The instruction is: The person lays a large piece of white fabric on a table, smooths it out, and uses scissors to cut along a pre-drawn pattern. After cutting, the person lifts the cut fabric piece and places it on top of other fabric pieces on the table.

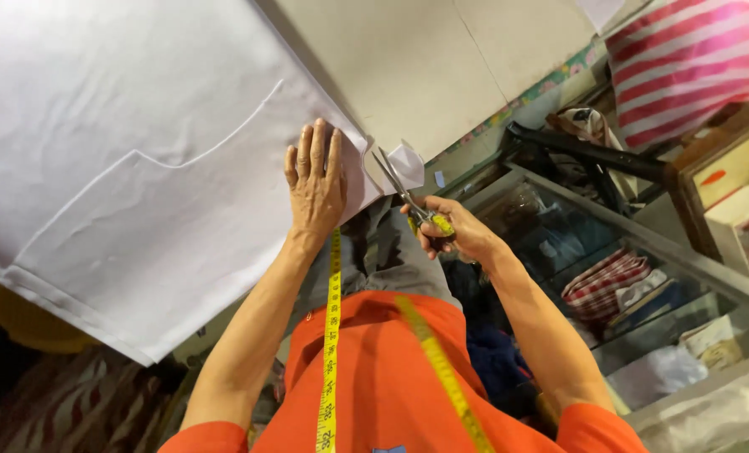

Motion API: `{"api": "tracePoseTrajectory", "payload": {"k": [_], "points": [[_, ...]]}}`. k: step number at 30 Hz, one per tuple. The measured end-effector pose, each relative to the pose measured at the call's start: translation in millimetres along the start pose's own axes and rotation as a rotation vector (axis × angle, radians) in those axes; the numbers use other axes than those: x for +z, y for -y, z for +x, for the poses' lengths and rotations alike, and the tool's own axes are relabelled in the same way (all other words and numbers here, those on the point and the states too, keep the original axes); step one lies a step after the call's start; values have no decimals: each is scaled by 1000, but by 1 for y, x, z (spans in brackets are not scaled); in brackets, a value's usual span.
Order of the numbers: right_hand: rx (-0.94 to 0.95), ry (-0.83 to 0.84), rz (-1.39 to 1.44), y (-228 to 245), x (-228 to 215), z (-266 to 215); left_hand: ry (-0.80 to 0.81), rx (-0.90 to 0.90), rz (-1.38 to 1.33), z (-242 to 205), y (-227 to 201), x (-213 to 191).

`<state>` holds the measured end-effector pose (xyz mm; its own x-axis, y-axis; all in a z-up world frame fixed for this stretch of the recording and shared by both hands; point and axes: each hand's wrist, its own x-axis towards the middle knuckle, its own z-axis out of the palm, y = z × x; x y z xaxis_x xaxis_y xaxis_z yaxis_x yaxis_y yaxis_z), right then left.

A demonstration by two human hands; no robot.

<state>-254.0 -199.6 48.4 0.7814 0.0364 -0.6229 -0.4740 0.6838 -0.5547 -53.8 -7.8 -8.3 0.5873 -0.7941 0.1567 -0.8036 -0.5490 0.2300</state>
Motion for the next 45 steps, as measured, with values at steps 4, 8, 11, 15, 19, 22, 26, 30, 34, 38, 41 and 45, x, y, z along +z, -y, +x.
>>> {"api": "tracePoseTrajectory", "payload": {"k": [4, 8, 11, 15, 19, 22, 26, 30, 34, 38, 41, 45], "points": [[23, 101, 39, 4, -15, 16, 3, -49, 28, -1, -3, 10], [59, 151, 63, 11, -21, 28, -14, -67, 37, 0, -3, 10], [66, 190, 85, 18, -23, 38, -6, -56, 56, 1, -2, 8], [74, 199, 162, 23, -17, 48, -22, -72, 67, 4, -5, 6], [81, 188, 215, 15, -13, 51, -31, -83, 63, 4, -6, 6], [83, 148, 240, 0, -20, 53, -32, -85, 70, 5, -6, 5], [105, 96, 143, 27, -19, 45, -46, -74, 70, 7, -6, 4], [166, 37, -154, 56, -33, 35, -67, -114, 56, 6, -6, 8], [205, 69, -340, 41, -60, 40, -99, -126, 70, 9, -9, 7], [224, 103, -352, 34, -60, 49, -147, -189, 126, 12, -9, 5], [186, 76, -472, 47, -42, 51, -172, -271, 153, 22, -5, 2], [168, 50, -552, 58, -27, 54, -175, -337, 106, 26, -10, 8]]}}
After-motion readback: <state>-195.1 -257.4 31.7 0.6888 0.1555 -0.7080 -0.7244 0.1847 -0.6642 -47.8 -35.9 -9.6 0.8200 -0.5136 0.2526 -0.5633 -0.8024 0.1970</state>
